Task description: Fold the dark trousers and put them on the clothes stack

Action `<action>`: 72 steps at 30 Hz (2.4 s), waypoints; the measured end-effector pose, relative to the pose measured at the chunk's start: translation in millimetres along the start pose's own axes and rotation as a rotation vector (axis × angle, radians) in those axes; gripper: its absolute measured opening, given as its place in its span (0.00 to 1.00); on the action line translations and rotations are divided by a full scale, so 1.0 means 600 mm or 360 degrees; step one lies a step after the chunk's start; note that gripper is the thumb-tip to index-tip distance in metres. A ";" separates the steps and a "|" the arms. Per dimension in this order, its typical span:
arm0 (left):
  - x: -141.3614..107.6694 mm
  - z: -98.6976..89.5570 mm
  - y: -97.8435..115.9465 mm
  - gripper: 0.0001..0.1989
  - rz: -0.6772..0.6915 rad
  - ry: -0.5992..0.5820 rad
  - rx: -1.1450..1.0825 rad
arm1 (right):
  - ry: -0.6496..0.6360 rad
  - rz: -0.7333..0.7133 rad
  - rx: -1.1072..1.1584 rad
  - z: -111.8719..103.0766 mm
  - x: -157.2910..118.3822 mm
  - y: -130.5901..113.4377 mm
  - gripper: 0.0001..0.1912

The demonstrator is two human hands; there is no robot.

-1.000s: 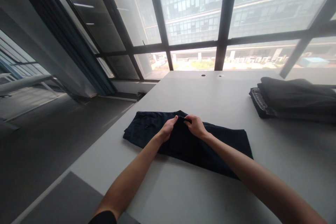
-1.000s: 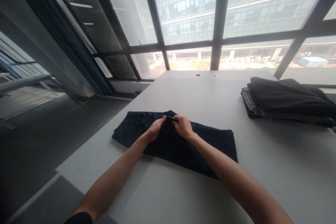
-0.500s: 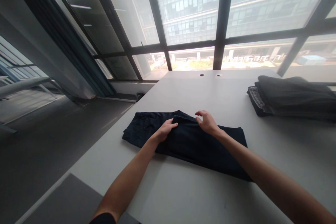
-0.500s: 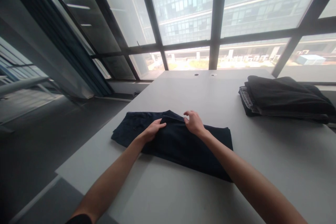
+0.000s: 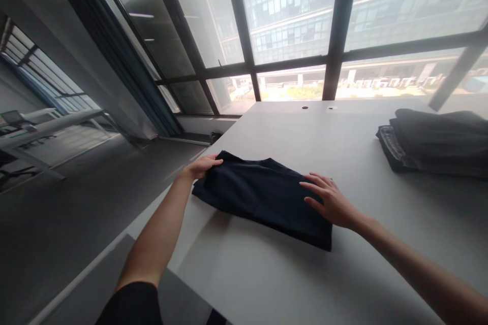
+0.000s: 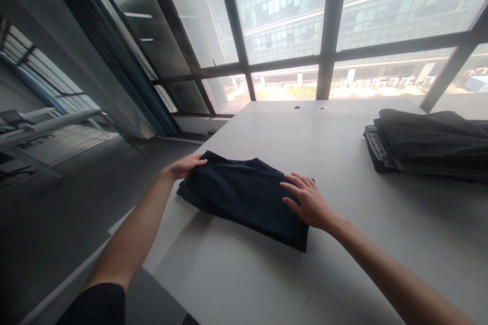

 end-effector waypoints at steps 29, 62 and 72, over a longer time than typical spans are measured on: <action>0.039 -0.110 -0.105 0.15 0.0382 0.0830 0.1208 | -0.0383 -0.0119 -0.0084 0.095 -0.027 -0.019 0.35; 0.011 0.164 -0.090 0.30 0.1129 0.0007 0.2052 | -0.0186 0.0293 -0.0199 0.150 0.039 -0.064 0.32; -0.007 0.288 -0.056 0.30 0.1161 0.0106 0.2059 | -0.0270 0.0296 -0.0342 0.080 -0.024 0.009 0.31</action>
Point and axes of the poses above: each hand's wrist, its own x-axis towards the middle knuckle, its own z-axis out of the palm, y = z × x, the point moved 8 cm from there along x, towards the middle knuckle, and after that the axes turned 5 degrees about y, right-handed, at the moved point
